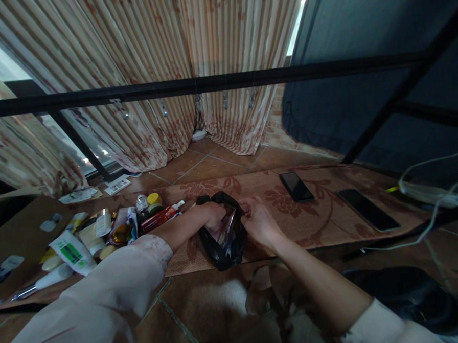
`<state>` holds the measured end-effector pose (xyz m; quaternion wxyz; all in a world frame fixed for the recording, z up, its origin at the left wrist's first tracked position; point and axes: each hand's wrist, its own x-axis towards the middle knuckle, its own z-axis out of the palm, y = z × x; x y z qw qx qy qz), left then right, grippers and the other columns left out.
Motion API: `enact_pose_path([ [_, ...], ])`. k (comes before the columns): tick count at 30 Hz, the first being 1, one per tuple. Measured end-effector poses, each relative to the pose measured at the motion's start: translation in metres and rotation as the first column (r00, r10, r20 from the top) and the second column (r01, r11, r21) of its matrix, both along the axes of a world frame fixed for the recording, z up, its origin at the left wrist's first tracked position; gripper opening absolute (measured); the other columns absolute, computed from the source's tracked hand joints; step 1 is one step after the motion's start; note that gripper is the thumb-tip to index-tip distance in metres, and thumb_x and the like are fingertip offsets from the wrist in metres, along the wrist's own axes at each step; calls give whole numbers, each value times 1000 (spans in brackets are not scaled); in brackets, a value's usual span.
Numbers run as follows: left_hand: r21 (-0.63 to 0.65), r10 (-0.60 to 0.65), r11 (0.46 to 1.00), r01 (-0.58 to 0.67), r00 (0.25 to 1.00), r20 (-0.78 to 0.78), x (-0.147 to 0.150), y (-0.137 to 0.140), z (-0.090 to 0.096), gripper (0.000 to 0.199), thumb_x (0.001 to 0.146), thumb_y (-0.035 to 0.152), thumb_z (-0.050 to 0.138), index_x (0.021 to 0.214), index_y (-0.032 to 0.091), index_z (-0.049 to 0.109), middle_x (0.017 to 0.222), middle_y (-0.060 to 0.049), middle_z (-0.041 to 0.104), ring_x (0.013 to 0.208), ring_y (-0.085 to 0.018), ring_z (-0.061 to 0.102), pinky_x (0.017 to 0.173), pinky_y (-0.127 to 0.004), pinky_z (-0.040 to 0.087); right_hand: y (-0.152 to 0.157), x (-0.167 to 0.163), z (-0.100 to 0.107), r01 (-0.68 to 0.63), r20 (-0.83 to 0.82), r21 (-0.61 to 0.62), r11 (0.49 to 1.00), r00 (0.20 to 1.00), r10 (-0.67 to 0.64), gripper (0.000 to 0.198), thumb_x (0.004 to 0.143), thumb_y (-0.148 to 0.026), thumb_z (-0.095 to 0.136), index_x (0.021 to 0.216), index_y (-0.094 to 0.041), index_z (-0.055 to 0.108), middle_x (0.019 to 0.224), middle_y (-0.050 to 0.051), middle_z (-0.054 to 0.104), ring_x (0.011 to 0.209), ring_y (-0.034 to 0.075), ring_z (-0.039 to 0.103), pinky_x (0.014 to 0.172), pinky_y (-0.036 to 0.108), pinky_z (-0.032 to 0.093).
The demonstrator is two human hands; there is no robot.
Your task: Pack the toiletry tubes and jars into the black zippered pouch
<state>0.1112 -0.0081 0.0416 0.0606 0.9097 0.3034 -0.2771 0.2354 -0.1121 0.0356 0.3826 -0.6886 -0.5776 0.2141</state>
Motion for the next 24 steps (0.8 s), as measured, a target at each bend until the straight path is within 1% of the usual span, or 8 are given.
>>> enact_pose_path([
  [2, 22, -33, 999, 34, 999, -5, -3, -1, 4, 58, 47, 25, 79, 103, 15, 65, 100, -15, 69, 94, -30, 65, 80, -32, 50, 0, 0, 0, 4, 1, 4, 1000, 1000, -4, 37, 62, 1, 50, 93, -16, 64, 96, 3, 57, 77, 10, 58, 75, 22, 46],
  [4, 65, -103, 993, 101, 994, 30, -8, -1, 9, 47, 58, 26, 75, 103, 19, 65, 99, -13, 69, 95, -28, 64, 82, -32, 49, 0, 1, 0, 11, -5, 10, 1000, 1000, -11, 37, 63, 1, 50, 91, -16, 65, 94, 3, 58, 78, 11, 58, 75, 22, 46],
  [7, 103, -217, 973, 204, 967, 137, -19, -2, 15, 31, 70, 20, 64, 101, 24, 65, 98, -9, 69, 95, -24, 63, 84, -32, 46, 0, 3, 2, 20, -34, 4, 1000, 999, -20, 35, 64, 0, 51, 93, -15, 65, 92, 4, 60, 77, 11, 59, 74, 22, 47],
  [11, 63, -266, 964, 258, 935, 236, -29, -4, 21, 28, 72, 13, 58, 95, 27, 66, 100, -7, 69, 101, -21, 60, 91, -32, 41, 1, 3, 5, 17, -46, -9, 1000, 999, -17, 36, 65, -1, 52, 96, -14, 65, 95, 5, 61, 74, 10, 59, 71, 22, 47],
  [16, 60, -300, 954, 294, 931, 207, -29, -9, 27, 27, 68, 10, 58, 88, 25, 68, 102, -7, 67, 103, -22, 58, 95, -34, 38, 1, 2, 4, 25, -3, -25, 999, 1000, -25, 34, 66, -2, 52, 95, -15, 66, 95, 5, 62, 75, 12, 59, 69, 22, 46],
  [20, 27, -202, 979, 201, 957, 209, -27, -16, 32, 24, 66, 16, 59, 89, 19, 67, 94, -9, 68, 95, -23, 61, 87, -31, 44, 0, 1, 5, 28, -12, -27, 999, 1000, -28, 31, 66, -2, 53, 91, -15, 66, 94, 5, 62, 77, 12, 59, 70, 22, 45],
  [22, -12, -99, 994, 105, 965, 245, -26, -23, 34, 24, 72, 28, 57, 92, 18, 65, 92, -10, 69, 89, -24, 64, 79, -30, 47, 0, 1, 5, 20, -24, -23, 1000, 999, -21, 31, 66, -3, 53, 91, -15, 66, 93, 5, 62, 76, 12, 59, 70, 21, 45],
  [24, -31, 13, 1000, -4, 958, 286, -24, -32, 32, 33, 76, 42, 53, 96, 17, 61, 93, -10, 68, 86, -25, 65, 72, -31, 49, 0, 1, 5, 23, -19, -24, 999, 1000, -24, 31, 66, -3, 53, 92, -15, 66, 93, 5, 62, 75, 12, 59, 69, 21, 45],
])
